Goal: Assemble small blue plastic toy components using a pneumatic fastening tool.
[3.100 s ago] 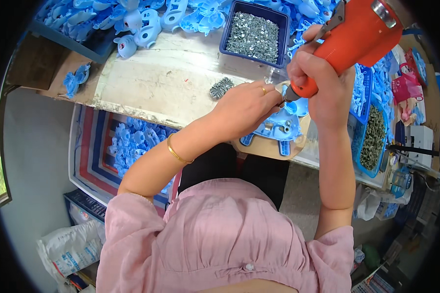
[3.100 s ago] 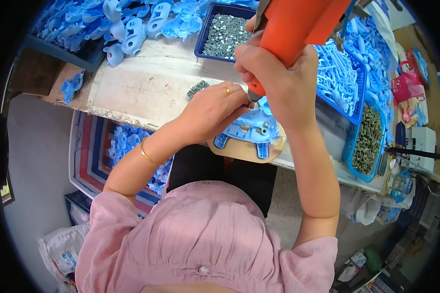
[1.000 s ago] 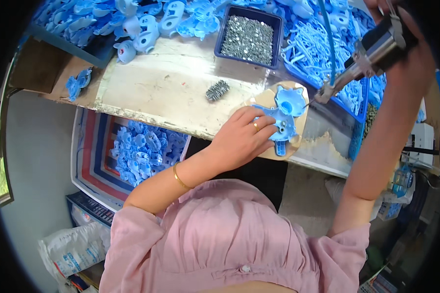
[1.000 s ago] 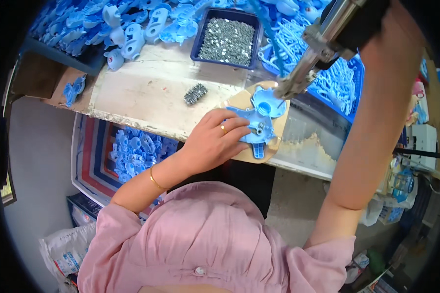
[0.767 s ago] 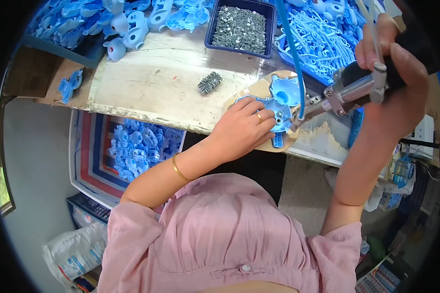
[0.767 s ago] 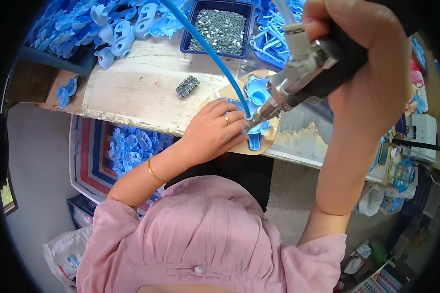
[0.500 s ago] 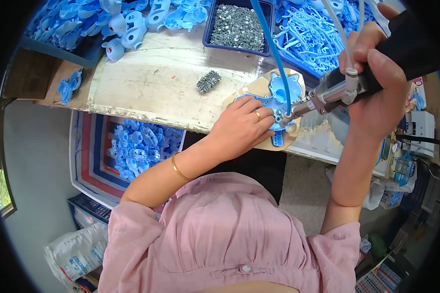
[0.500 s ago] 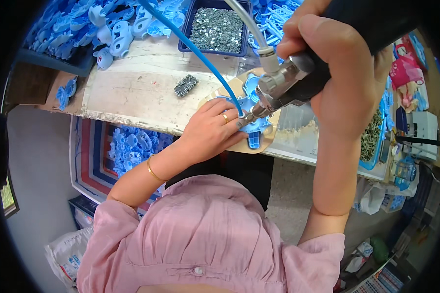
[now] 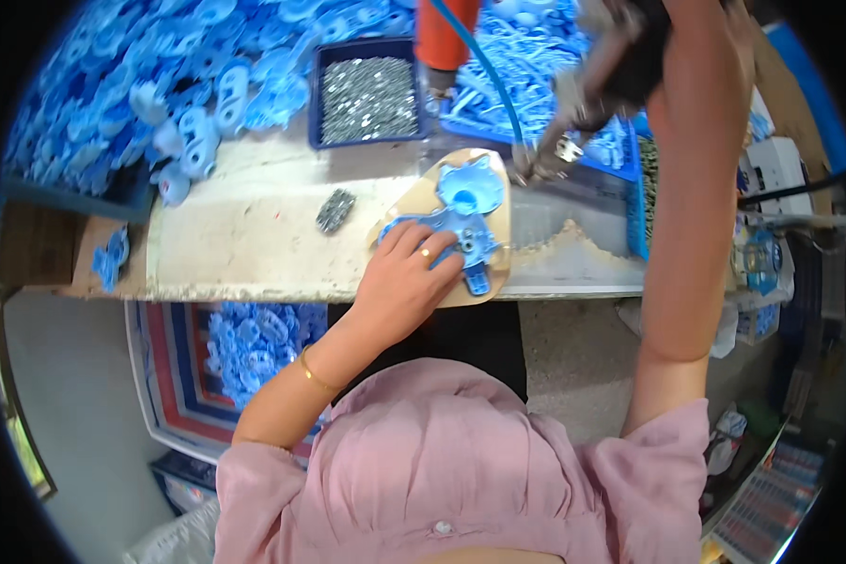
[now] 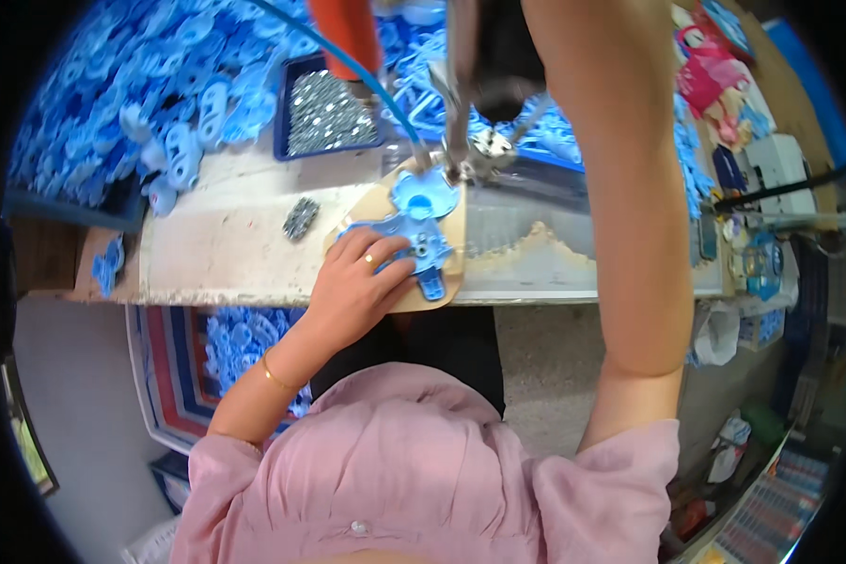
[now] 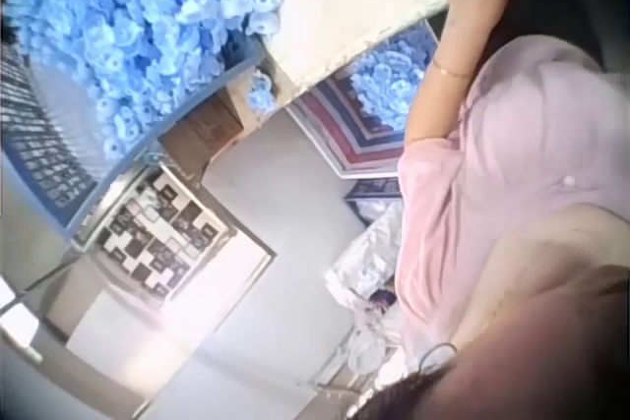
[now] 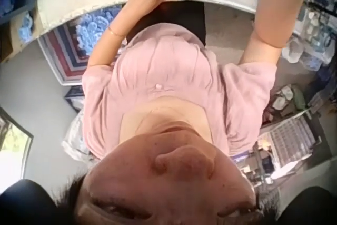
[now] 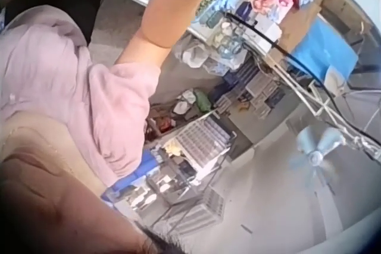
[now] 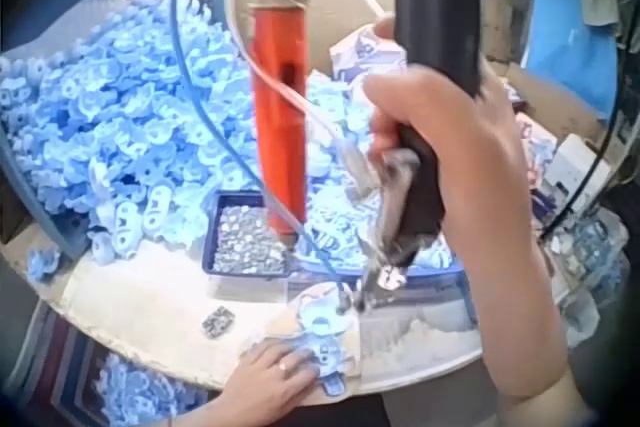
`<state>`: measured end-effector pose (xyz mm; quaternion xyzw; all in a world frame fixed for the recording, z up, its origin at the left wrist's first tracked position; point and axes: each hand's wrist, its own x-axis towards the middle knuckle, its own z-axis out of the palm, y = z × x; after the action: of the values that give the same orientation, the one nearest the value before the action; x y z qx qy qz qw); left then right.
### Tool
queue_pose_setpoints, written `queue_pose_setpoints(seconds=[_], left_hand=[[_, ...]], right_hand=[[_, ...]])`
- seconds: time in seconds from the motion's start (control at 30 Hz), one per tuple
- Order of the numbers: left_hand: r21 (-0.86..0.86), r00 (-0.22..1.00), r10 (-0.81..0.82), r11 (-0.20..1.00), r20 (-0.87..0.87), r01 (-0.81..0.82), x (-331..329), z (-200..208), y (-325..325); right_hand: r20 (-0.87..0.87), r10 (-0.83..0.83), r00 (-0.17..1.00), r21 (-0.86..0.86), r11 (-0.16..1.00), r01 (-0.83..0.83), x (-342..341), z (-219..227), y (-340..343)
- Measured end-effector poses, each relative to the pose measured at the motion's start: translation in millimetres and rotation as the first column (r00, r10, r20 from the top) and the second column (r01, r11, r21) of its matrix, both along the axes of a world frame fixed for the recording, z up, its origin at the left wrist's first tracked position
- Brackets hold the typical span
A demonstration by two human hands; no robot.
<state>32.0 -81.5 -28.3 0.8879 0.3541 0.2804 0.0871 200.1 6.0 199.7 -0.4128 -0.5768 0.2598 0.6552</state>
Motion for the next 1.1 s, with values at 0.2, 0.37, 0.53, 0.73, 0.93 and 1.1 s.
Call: queue_pose_setpoints(seconds=[0.2,0.37,0.53,0.73,0.93,1.1], left_hand=[[-0.204,0.980,-0.028,0.977,0.196,0.069,-39.1,48.8,-7.0],[-0.576,0.995,0.086,0.816,0.057,-0.037,-127.3,129.8,-33.7],[-0.503,0.841,0.292,0.695,-0.456,-0.514,-170.5,155.4,-81.5],[-0.589,0.937,0.238,0.730,-0.255,-0.345,-131.4,130.4,-45.1],[-0.538,0.991,0.064,0.835,-0.122,-0.120,-89.4,117.0,-13.4],[-0.594,0.995,-0.100,0.800,-0.001,0.080,-46.0,113.1,10.1]], right_hand=[[0.140,0.483,0.864,-0.087,0.875,-0.475,61.8,9.3,69.2],[0.499,0.029,0.866,-0.088,0.996,0.017,216.8,-62.3,136.5],[0.806,-0.151,0.572,-0.213,0.828,0.519,302.8,-167.4,189.7],[0.968,-0.038,0.248,-0.065,0.917,0.394,327.3,-243.4,214.2],[0.874,-0.033,0.485,-0.173,0.912,0.372,361.2,-218.0,210.2],[0.618,0.011,0.786,-0.405,0.861,0.307,338.2,-162.6,148.6]])
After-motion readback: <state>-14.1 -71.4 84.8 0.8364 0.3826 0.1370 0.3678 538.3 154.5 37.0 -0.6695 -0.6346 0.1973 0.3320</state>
